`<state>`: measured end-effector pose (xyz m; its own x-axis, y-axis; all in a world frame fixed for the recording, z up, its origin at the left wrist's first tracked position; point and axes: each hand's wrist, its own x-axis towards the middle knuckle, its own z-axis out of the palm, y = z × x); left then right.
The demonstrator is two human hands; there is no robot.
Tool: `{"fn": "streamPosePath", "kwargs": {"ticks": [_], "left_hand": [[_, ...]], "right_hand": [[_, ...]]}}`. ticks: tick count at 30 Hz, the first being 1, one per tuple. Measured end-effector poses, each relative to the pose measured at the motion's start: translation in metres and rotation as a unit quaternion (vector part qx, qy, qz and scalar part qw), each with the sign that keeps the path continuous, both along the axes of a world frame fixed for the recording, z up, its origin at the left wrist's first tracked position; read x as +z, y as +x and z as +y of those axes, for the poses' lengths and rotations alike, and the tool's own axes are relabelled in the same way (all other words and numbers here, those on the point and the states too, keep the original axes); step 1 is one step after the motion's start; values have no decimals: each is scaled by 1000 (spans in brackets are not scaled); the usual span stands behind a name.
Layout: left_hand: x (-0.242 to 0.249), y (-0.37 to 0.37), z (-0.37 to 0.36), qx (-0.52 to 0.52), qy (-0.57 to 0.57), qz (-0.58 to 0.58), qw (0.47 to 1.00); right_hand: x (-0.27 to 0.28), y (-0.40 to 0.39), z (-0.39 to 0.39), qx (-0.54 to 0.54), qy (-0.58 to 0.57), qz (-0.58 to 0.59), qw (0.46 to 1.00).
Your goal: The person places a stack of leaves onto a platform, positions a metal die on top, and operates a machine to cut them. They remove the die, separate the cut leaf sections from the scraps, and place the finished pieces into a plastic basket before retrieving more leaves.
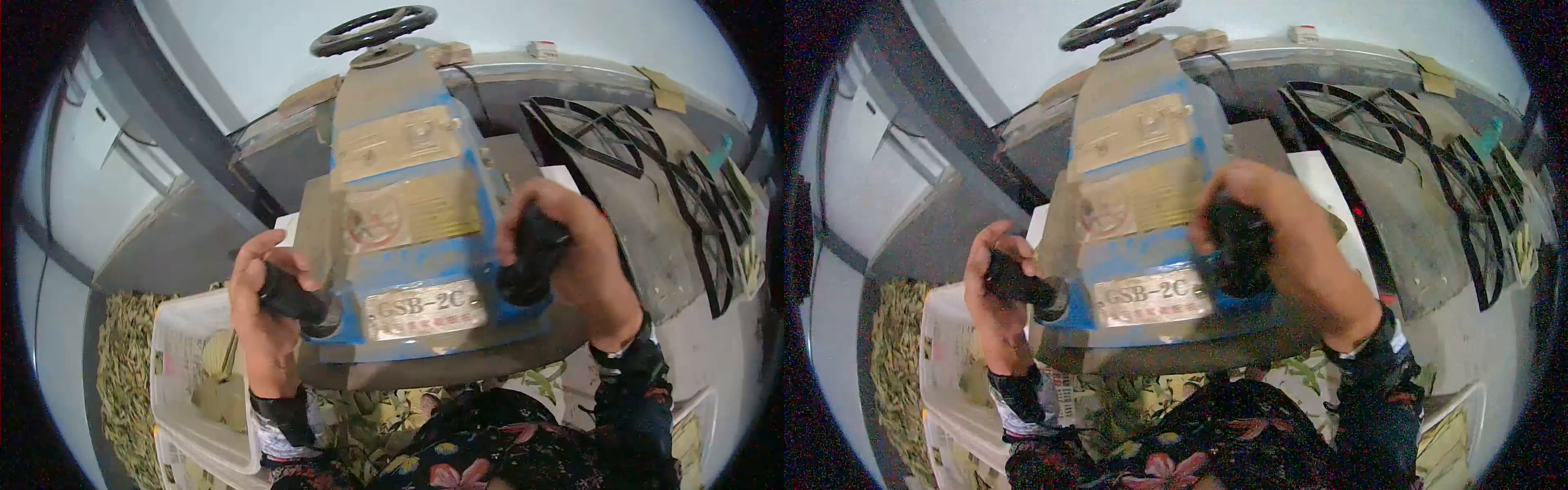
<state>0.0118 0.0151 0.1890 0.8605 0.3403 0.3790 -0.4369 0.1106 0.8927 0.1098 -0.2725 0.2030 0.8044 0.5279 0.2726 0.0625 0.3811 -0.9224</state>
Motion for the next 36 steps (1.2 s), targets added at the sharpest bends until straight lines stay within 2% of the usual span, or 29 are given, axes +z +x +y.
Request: {"fn": "streamPosePath", "kwargs": {"ticks": [7,9,12,19,21,28,30,33,35,36], "left_hand": [[5,8,-57,2,-50,-5,999],[2,10,-68,-6,-62,1,998],[-6,15,-87,-1,-35,-4,999],[-21,17,-104,-29,-55,-8,998],[-22,16,-109,-40,-39,2,998],[-43,21,-111,-55,-11,-18,998],[-44,21,-109,-64,-25,-14,998],[-46,22,-106,-63,1,-20,998],[-50,27,-107,-27,72,-80,994],[-49,29,-105,-38,57,-105,992]], "right_hand": [[7,20,-37,-34,0,25,999],[10,19,-43,-99,-28,17,995],[-6,40,-59,-79,15,37,996],[-29,66,-76,-70,12,11,997],[-36,72,-84,-49,9,-28,998],[-56,84,-90,-33,32,-39,998],[-62,84,-88,-51,58,-25,997],[-62,80,-86,-94,35,-9,995],[-58,80,-90,-112,34,-3,993],[-55,78,-88,-126,33,2,992]]}}
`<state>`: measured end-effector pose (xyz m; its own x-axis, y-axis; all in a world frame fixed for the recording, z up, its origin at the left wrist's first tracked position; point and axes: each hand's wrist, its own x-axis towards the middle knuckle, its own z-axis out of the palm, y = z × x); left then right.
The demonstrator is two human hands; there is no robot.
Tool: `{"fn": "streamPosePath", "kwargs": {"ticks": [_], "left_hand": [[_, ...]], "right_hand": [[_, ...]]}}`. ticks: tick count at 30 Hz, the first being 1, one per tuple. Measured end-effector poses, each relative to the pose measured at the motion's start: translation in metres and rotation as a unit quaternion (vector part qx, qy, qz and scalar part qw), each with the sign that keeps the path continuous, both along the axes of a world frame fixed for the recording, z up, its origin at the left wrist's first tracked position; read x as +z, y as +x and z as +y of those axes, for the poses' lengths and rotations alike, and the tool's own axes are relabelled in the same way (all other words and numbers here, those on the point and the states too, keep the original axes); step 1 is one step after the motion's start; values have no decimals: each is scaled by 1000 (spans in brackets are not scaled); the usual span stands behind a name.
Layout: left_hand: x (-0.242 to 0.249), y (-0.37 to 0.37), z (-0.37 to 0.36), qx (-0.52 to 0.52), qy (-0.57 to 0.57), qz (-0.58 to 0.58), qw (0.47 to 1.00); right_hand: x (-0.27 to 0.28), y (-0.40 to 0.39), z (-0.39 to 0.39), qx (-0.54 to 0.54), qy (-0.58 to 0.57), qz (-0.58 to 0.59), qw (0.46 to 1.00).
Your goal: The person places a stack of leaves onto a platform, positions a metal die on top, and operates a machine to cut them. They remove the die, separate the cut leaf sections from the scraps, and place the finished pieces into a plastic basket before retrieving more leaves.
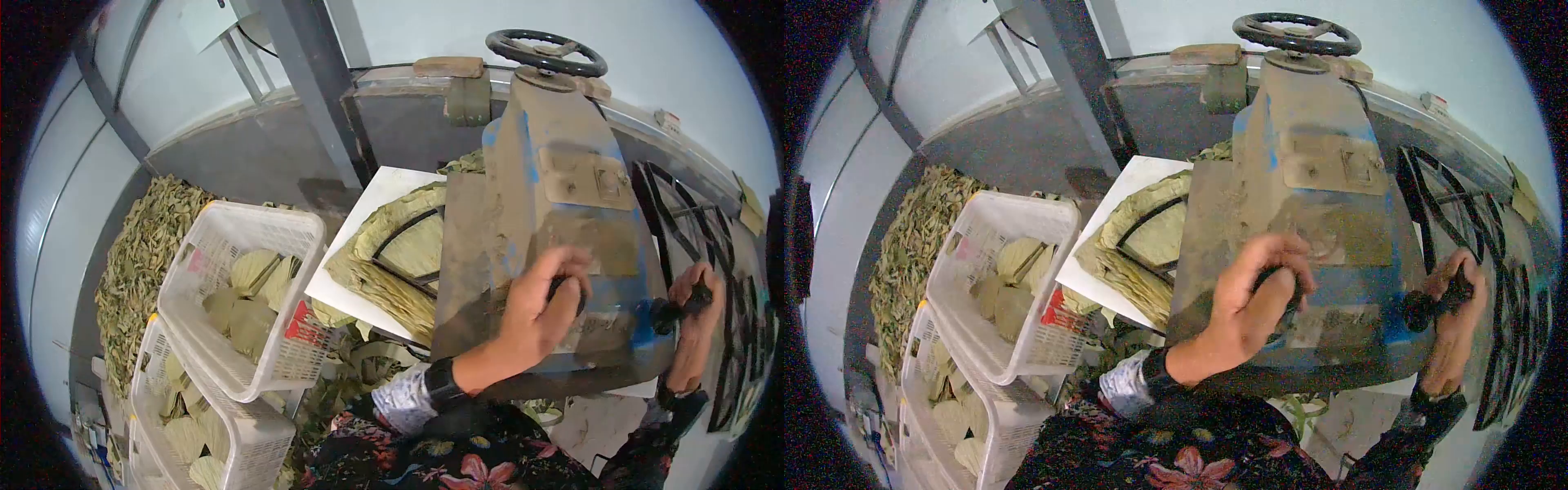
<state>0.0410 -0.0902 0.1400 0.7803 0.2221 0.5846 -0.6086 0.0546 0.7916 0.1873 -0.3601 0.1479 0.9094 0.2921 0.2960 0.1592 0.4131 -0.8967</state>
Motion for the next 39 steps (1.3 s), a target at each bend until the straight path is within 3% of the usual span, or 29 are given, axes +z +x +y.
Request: {"fn": "streamPosePath", "kwargs": {"ticks": [4,7,9,11,14,15,17,19,21,22,23,25,27,28,30,32,34,36,38,39], "left_hand": [[10,0,20,-28,37,-16,999],[13,-3,43,29,20,-40,999],[25,-15,73,41,-7,-6,999],[29,-16,110,90,23,-34,995],[31,-20,172,267,3,39,963],[28,-20,191,278,-82,50,956],[19,-36,200,492,110,-13,864],[6,-55,186,487,199,-14,850],[-4,-75,141,287,283,20,915],[-30,-77,147,190,283,21,940],[-33,-70,154,189,280,23,941],[-28,-53,181,331,268,24,904],[-20,-39,217,332,248,16,910],[-15,-33,231,354,248,29,901],[-13,-34,241,380,249,44,890],[-15,-39,240,459,500,105,727],[-31,-56,192,226,634,116,730],[-61,-50,121,24,783,256,566],[-122,-69,101,97,648,-3,756],[-131,-65,100,98,648,-2,755]], "right_hand": [[21,-25,24,-30,12,-13,999],[25,-43,43,-59,0,-13,998],[30,-69,73,-164,24,53,985],[22,-86,95,-13,86,76,993],[23,-129,149,29,-35,-94,995],[19,-138,157,32,-110,-179,977],[17,-138,153,75,-346,-322,878],[-3,-112,153,100,-373,-324,864],[-38,-76,130,-109,-485,-286,819],[-58,-51,112,-182,-516,-268,793],[-77,-24,90,-254,-542,-249,761],[-101,15,44,-333,-636,-149,680],[-102,27,27,-330,-688,-27,646],[-114,40,12,-295,-636,-1,713],[-111,43,20,-270,-645,26,714],[-99,38,33,-242,-665,50,705],[-96,35,29,-231,-654,38,719],[-103,42,21,-221,-642,25,734],[-119,54,3,-151,-489,74,856],[-114,53,5,-149,-489,74,856]]}}
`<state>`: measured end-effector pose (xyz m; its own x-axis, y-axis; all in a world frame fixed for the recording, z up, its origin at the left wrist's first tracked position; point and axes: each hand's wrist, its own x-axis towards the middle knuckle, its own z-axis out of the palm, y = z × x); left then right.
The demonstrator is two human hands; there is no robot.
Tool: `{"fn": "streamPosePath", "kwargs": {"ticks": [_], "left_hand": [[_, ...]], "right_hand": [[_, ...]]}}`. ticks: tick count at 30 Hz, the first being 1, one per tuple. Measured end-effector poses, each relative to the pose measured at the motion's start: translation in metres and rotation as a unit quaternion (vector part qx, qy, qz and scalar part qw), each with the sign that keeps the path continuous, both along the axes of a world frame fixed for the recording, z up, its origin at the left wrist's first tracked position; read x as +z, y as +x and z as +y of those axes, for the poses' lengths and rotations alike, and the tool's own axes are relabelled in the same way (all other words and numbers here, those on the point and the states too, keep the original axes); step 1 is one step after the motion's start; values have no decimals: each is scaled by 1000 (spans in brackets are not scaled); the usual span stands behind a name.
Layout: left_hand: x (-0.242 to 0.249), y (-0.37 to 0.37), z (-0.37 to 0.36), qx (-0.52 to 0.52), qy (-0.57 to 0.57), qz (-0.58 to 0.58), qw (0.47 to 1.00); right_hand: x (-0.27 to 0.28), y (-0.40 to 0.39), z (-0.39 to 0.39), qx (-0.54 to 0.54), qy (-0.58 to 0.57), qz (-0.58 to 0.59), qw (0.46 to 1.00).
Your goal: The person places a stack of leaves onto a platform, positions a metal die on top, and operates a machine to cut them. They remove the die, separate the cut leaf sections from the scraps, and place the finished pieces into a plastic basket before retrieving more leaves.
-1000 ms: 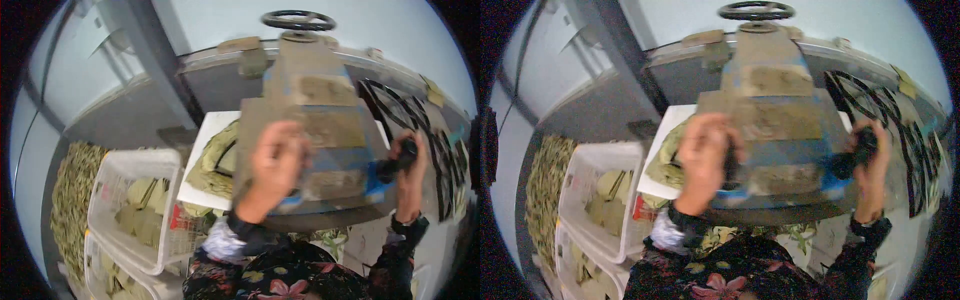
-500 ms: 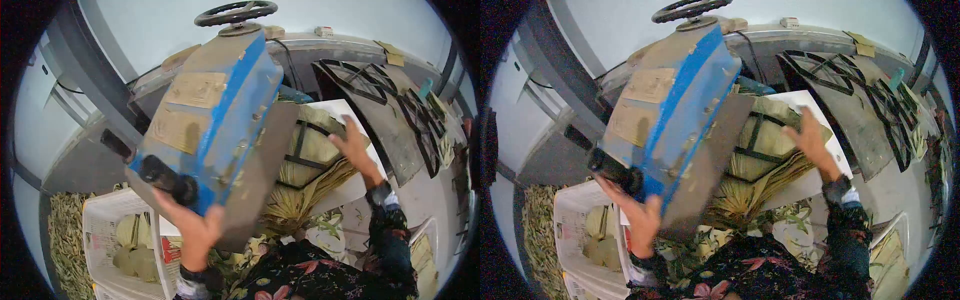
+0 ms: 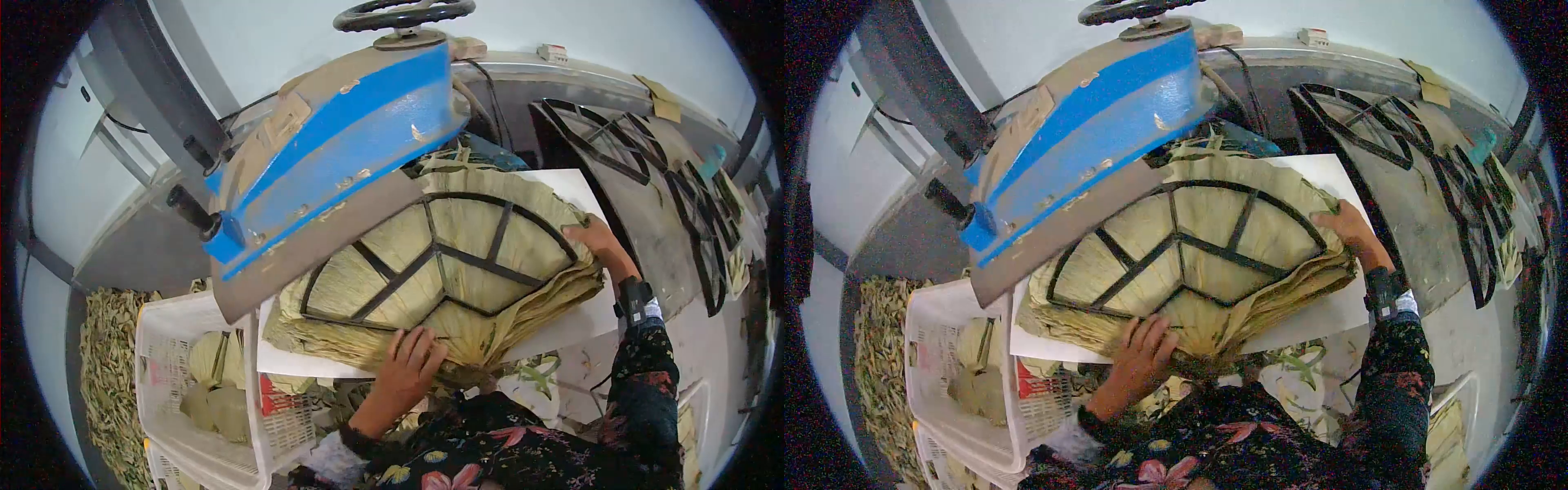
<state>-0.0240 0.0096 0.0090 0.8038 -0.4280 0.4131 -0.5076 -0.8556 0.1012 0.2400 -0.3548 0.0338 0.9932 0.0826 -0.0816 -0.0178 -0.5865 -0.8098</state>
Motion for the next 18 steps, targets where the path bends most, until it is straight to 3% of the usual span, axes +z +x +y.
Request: {"fn": "streamPosePath", "kwargs": {"ticks": [2,5,6,7,10,11,12,14,16,17,18], "left_hand": [[-7,4,-4,17,-21,-56,998],[-1,4,-7,47,-68,-26,996],[-3,4,-7,57,-69,-25,996],[-7,5,-5,43,-58,-17,997],[22,-1,9,45,-99,-21,994],[33,-11,17,89,-111,-24,990],[41,-23,25,133,-124,-27,983],[55,-59,45,176,-179,-75,965],[46,-110,72,271,-249,-3,930],[29,-148,83,346,-282,68,892],[2,-191,90,416,-313,139,843]], "right_hand": [[11,-2,5,24,73,84,994],[22,5,3,21,113,43,992],[51,-4,11,27,63,16,998],[53,11,4,-3,109,30,994],[134,-18,36,78,156,-115,978],[157,-33,52,100,167,-190,962],[182,-61,75,93,218,-187,953],[183,-90,97,118,161,-263,944],[135,-124,120,273,88,-276,917],[87,-132,129,251,-130,-523,804],[94,-145,152,482,-174,-507,693]]}}
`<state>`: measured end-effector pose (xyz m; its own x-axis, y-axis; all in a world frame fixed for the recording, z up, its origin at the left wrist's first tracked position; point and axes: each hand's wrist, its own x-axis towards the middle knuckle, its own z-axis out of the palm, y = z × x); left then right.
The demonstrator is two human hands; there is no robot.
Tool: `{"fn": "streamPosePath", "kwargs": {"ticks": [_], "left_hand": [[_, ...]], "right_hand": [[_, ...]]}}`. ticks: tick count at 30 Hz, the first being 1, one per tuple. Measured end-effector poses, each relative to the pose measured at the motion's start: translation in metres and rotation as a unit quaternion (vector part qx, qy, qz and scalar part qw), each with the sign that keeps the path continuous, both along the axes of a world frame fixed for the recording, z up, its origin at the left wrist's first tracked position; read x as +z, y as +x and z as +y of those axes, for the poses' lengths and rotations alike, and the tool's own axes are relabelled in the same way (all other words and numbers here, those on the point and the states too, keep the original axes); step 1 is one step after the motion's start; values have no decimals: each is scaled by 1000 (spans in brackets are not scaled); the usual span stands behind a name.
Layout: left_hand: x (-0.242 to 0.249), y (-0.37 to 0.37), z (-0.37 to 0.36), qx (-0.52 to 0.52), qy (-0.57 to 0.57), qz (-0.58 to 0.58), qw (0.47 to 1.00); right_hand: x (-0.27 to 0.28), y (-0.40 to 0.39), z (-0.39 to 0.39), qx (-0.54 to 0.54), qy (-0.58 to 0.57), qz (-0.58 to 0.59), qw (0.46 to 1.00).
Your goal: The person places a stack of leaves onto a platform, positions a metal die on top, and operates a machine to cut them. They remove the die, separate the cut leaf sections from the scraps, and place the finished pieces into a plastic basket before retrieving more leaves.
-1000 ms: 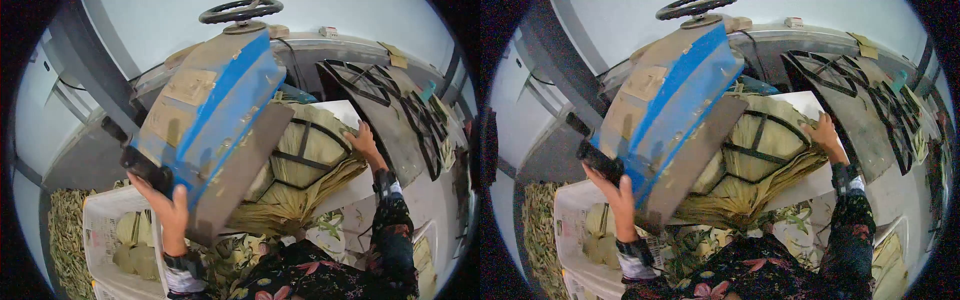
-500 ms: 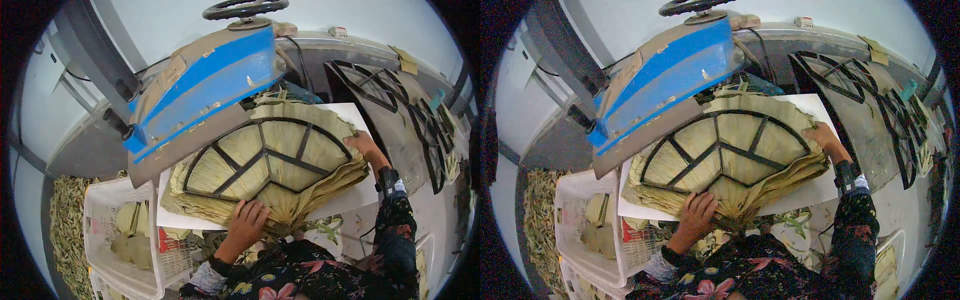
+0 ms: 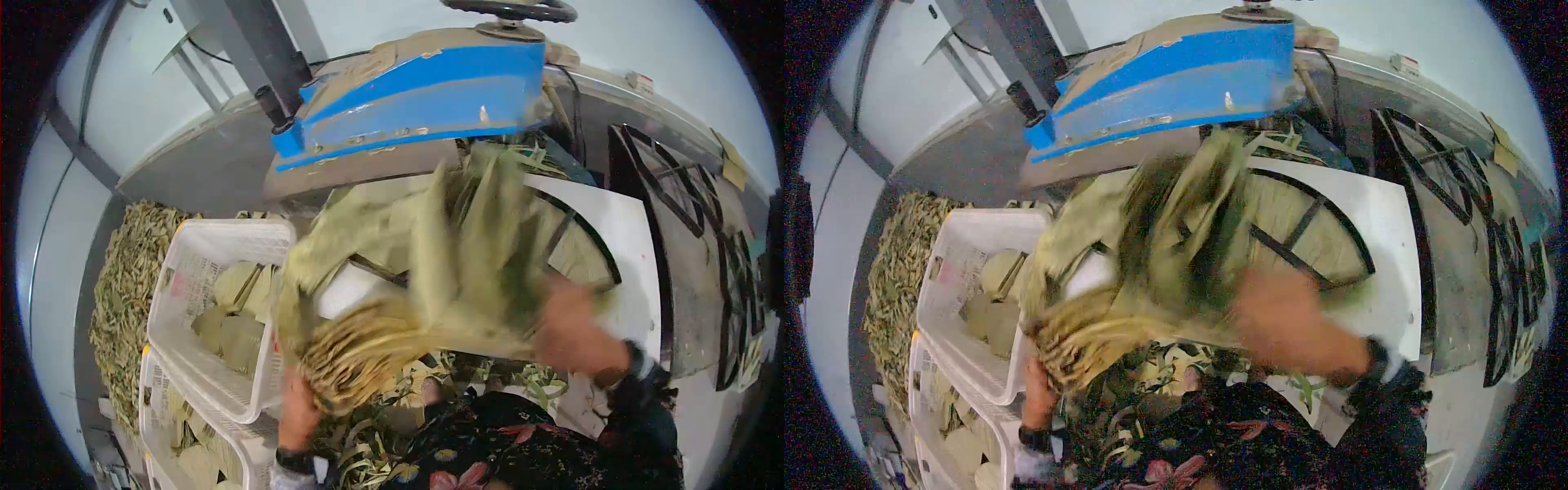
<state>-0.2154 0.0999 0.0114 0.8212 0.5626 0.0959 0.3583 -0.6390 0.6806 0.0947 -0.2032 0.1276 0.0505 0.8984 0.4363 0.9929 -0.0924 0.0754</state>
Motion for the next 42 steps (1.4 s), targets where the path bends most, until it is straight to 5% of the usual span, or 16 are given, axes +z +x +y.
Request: {"fn": "streamPosePath", "kwargs": {"ticks": [1,2,4,6,8,11,12,14,15,16,19,24,31,35,37,42], "left_hand": [[-41,-50,14,15,-2,50,999],[-75,-94,15,28,-5,101,994],[-104,-132,-37,219,-345,-152,900],[-119,-172,-62,248,-354,2,902],[-125,-186,-85,131,-260,310,905],[-89,-134,-89,-214,-138,591,765],[-71,-93,-81,-291,-93,585,752],[-28,3,-71,-334,38,421,842],[-52,42,-56,-334,180,144,914],[1,109,-71,-269,221,5,937],[44,232,-68,-279,358,-125,882],[30,301,-52,-384,422,-76,818],[44,270,-54,-503,467,-46,726],[63,271,-66,-542,412,47,731],[84,273,-73,-520,505,97,682],[191,236,-144,-512,431,-129,731]], "right_hand": [[-2,-22,26,64,-222,155,960],[-31,-43,44,205,112,134,963],[-76,-69,58,261,-34,239,935],[-87,-58,56,266,-27,247,931],[-88,-37,45,215,-9,218,952],[-86,20,19,64,49,89,993],[-82,35,15,-12,45,128,991],[-82,57,13,-96,48,167,980],[-89,67,13,-177,62,134,973],[-93,75,12,-258,74,99,958],[-93,83,17,-291,-19,60,955],[-111,95,27,-293,-100,20,951],[-107,38,4,-252,-131,-8,959],[-113,37,-2,-224,-85,24,971],[-106,42,-4,-221,-77,37,972],[-71,38,-27,-269,6,133,954]]}}
